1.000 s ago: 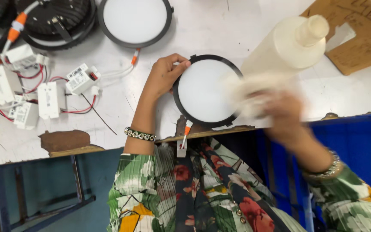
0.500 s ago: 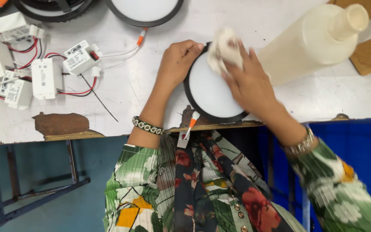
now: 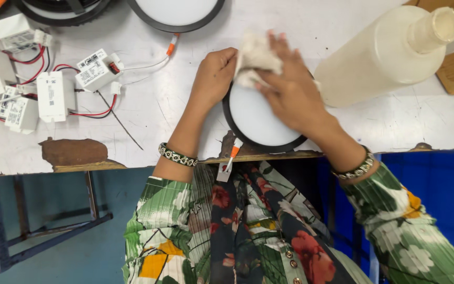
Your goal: The person cleans circular LED light fixtures by wiping the white lens and black housing with a cloth and a cleaning solution from a bottle, then attaches small white connectors to the wiring.
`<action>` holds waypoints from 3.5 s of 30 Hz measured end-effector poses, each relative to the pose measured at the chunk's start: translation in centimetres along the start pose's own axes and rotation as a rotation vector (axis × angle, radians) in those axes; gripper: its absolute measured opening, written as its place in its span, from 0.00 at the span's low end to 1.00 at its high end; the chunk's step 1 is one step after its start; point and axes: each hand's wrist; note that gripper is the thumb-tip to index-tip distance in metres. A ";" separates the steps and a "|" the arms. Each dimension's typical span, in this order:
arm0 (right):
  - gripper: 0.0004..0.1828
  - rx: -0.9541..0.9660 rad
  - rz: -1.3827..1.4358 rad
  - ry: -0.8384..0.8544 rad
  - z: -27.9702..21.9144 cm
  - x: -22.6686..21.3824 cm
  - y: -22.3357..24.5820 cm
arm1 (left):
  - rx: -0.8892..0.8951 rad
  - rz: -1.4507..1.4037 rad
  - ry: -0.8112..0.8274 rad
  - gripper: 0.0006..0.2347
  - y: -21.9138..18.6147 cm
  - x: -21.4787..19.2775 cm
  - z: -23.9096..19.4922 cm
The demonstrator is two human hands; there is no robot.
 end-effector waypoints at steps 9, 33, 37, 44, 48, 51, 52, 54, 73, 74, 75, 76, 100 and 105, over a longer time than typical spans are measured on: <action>0.24 -0.093 -0.044 0.131 -1.1 -0.2 2.3 | -0.044 0.005 0.027 0.15 -0.2 0.1 0.5; 0.19 0.520 0.318 0.087 -1.0 -1.3 -5.0 | -0.015 -0.026 -0.112 0.14 -0.1 -0.8 0.0; 0.22 0.204 0.132 -0.058 -4.0 -1.9 -4.9 | -0.106 -0.053 -0.082 0.16 -0.1 -0.7 -0.1; 0.20 0.327 0.166 -0.098 -12.9 -2.7 -2.2 | -0.109 0.006 -0.073 0.15 -1.2 -0.8 -0.1; 0.14 0.287 0.198 -0.159 -10.8 -3.2 -3.0 | -0.123 0.005 -0.044 0.15 -2.3 -1.0 -0.3; 0.22 0.153 0.110 -0.011 -7.6 -3.1 -1.9 | -0.219 -0.065 -0.024 0.15 -3.1 -1.3 -0.4; 0.22 0.137 0.013 0.011 -5.9 -3.1 -2.2 | -0.255 -0.092 -0.014 0.15 -3.3 -1.3 -0.4; 0.23 0.108 -0.183 0.067 -2.5 -3.3 -2.9 | -0.247 -0.140 -0.008 0.15 -3.1 -1.2 -0.2; 0.28 0.020 -0.247 0.094 2.9 0.2 1.7 | -0.131 -0.007 -0.124 0.19 1.0 0.0 0.1; 0.27 -0.031 -0.232 0.112 2.2 0.8 2.1 | -0.094 0.002 -0.147 0.18 1.1 0.0 0.3; 0.26 -0.077 -0.212 0.132 1.5 1.4 2.4 | -0.064 0.012 -0.165 0.17 1.2 0.0 0.2; 0.25 -0.040 -0.216 0.110 1.9 1.4 1.7 | -0.033 0.022 -0.183 0.16 1.3 0.0 0.1; 0.23 -0.019 -0.208 0.019 0.9 0.9 3.3 | -0.232 -0.204 -0.154 0.21 1.9 1.3 0.5; 0.28 -0.113 -0.143 0.120 -0.7 0.5 3.6 | -0.068 -0.287 -0.188 0.24 1.5 1.1 0.8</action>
Point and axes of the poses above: each hand's wrist, its own z-axis towards the middle knuckle, its own x-axis out of the palm, y = z × x, and after that the axes turned 2 degrees about x, right-handed
